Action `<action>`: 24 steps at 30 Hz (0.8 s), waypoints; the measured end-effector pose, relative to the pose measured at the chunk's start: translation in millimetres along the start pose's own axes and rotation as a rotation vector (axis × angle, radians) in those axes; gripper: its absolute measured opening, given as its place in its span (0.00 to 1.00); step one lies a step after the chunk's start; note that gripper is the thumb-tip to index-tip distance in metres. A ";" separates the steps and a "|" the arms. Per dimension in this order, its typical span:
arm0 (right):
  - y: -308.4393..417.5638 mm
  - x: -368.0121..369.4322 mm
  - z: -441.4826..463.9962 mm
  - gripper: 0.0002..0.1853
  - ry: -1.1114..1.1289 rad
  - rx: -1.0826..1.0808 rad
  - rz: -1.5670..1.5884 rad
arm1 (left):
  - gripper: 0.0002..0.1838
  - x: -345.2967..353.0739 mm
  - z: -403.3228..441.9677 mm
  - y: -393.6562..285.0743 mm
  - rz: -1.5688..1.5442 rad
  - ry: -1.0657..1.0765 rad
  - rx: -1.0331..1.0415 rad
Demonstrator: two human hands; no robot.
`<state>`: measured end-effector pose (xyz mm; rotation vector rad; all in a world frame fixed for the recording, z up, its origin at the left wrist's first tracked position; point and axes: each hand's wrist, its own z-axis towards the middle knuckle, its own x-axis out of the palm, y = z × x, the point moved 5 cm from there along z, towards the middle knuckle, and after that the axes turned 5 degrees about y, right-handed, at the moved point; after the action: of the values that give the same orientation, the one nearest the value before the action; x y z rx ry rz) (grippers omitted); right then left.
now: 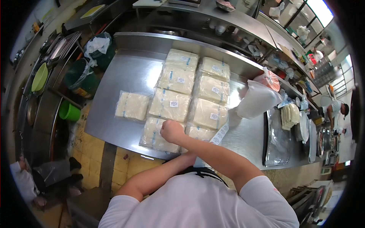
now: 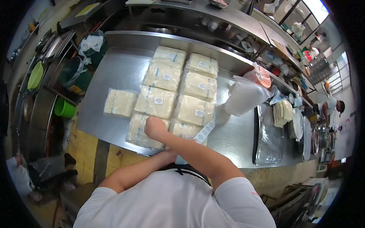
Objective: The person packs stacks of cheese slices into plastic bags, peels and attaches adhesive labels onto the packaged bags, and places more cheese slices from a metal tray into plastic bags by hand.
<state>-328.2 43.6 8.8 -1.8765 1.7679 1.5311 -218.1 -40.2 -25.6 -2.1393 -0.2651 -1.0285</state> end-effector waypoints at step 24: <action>-274.4 -119.0 -272.8 0.15 -0.904 0.276 0.631 | 0.12 72.2 106.8 -74.4 0.564 -0.225 0.371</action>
<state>68.8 16.4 83.0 -0.3359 1.9642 1.7531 -142.1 77.8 23.8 -1.8269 0.0467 -0.3792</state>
